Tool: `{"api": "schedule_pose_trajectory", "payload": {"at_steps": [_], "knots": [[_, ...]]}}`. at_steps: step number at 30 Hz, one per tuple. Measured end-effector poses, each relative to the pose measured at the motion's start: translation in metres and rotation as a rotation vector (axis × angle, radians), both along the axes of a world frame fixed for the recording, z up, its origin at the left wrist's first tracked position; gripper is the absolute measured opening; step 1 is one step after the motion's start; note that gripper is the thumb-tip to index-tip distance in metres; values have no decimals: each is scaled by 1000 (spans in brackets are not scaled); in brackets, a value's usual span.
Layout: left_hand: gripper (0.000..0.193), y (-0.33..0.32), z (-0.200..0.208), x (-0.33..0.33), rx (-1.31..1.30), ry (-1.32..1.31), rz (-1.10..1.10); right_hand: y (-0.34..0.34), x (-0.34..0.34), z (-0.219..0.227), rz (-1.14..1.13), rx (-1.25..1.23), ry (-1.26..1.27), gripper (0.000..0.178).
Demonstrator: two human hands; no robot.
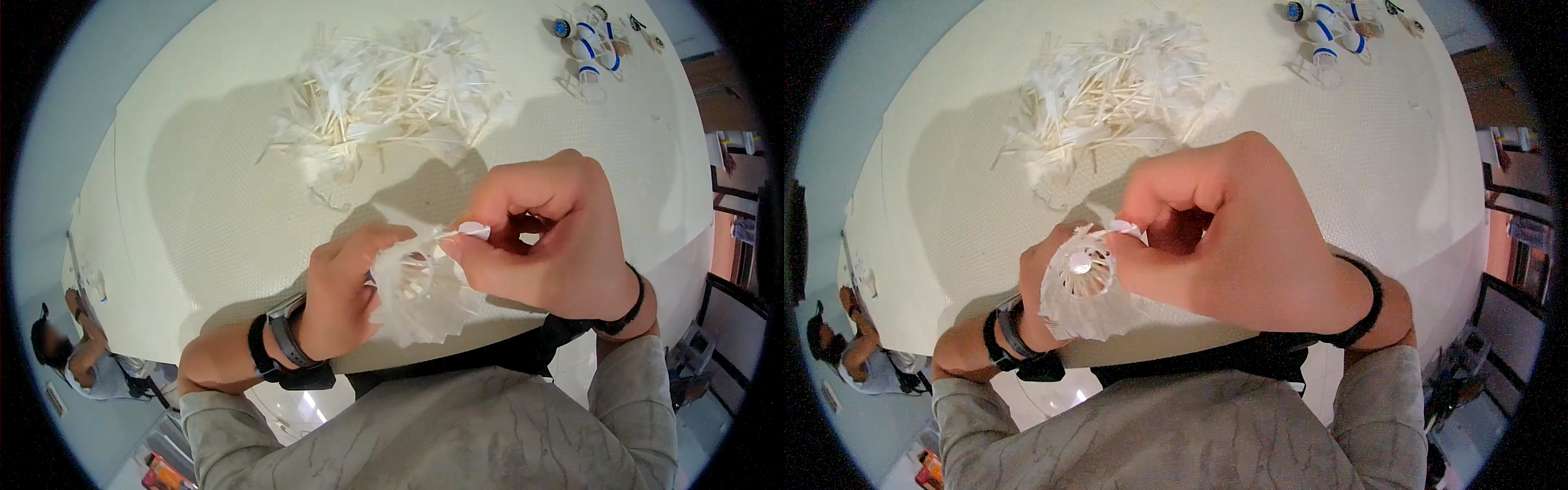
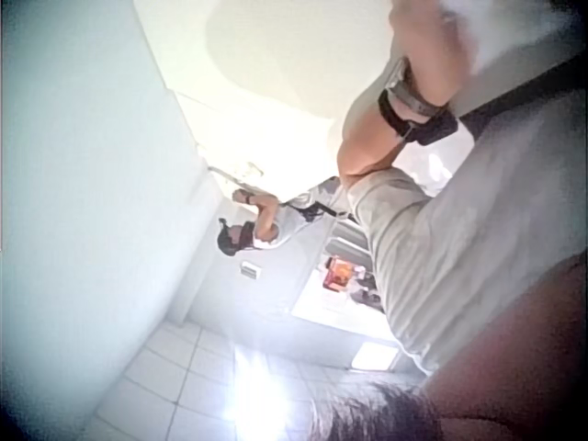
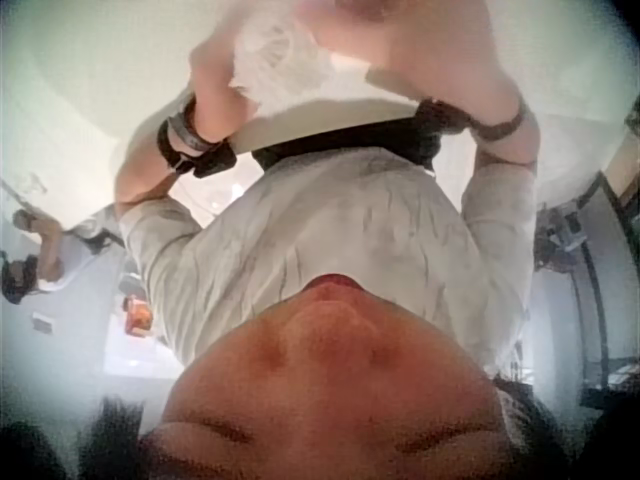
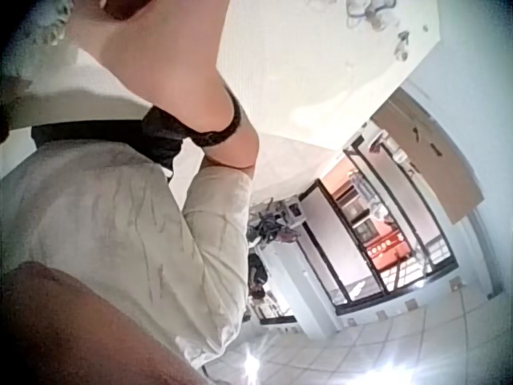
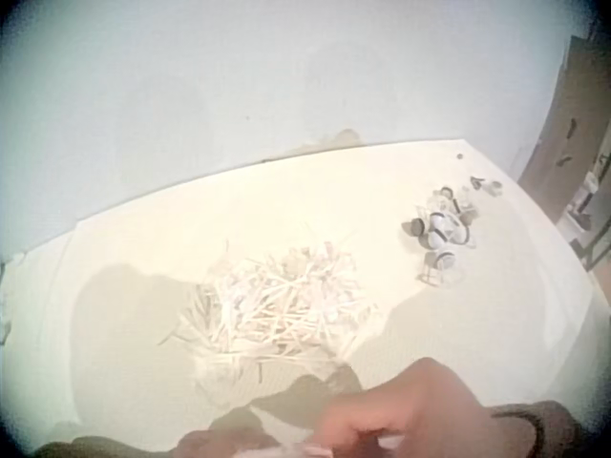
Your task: The person picks up feathers one at a time from a pile and inserts them into the rim of a shuttlecock base by hand.
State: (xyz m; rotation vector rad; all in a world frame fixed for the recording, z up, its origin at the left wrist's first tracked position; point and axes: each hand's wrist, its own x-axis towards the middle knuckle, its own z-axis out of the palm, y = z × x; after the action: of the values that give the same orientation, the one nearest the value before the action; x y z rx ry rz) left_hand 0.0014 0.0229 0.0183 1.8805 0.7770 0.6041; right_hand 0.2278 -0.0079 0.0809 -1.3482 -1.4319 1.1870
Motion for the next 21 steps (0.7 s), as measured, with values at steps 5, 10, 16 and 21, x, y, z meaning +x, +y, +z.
{"api": "schedule_pose_trajectory", "payload": {"at_steps": [5, 10, 16, 21], "knots": [[38, 0, -2, -2, 47, 23, -4, -2, 1, 4, 37, -32, -22, 18], [40, 0, 3, -3, 3, 13, -4, -2, -3, 1, 22, -9, 3, 19], [40, 0, 1, -3, 42, 34, -17, -2, -3, 3, 60, -47, 30, 19], [42, 2, 1, -5, 16, 40, -27, -3, -9, 3, 46, 66, -85, 18]]}}
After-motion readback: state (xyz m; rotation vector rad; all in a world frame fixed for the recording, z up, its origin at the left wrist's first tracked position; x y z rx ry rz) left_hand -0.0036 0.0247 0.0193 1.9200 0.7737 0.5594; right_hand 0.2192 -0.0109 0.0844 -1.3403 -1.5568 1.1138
